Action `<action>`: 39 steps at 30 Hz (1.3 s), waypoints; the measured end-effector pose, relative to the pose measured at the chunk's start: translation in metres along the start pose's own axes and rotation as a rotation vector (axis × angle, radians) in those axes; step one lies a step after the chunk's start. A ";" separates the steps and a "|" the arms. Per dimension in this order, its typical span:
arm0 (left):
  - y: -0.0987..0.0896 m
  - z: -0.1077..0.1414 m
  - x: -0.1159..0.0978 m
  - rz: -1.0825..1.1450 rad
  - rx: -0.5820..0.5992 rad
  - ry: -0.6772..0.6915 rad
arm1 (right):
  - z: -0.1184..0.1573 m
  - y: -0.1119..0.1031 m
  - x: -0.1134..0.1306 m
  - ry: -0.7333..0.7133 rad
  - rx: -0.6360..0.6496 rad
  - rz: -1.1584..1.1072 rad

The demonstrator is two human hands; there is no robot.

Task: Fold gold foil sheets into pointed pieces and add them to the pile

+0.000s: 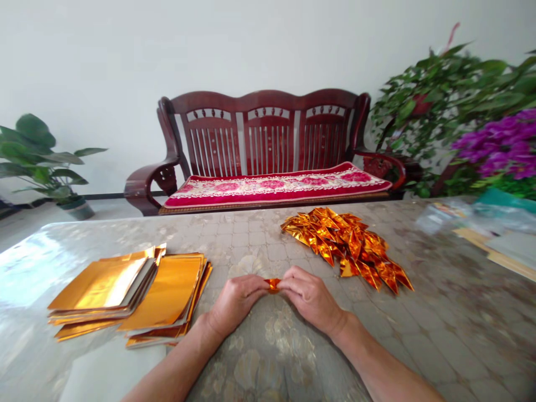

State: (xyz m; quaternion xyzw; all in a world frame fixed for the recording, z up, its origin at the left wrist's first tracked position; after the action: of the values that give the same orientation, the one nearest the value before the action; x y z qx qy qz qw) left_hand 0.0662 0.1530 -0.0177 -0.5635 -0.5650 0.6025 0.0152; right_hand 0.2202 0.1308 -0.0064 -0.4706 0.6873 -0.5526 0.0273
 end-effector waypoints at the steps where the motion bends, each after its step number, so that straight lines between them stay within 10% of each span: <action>1: 0.000 0.000 0.000 0.001 -0.002 -0.001 | 0.000 -0.001 0.000 -0.005 -0.011 0.003; 39: -0.004 0.004 -0.016 0.041 -0.207 0.074 | 0.001 -0.010 0.010 -0.084 -0.173 -0.205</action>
State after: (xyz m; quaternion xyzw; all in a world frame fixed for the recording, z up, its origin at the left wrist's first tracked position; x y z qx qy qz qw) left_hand 0.0664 0.1411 -0.0055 -0.5955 -0.6116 0.5198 -0.0347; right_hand 0.2216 0.1242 0.0061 -0.5618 0.6789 -0.4709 -0.0411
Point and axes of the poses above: each hand's wrist, its own z-axis away from the middle knuckle, its own y-axis out of the palm, x = y × z, the point moved 7 cm from there along -z, towards the middle knuckle, and after that the axes turned 12 degrees about x, right-handed, at the moved point
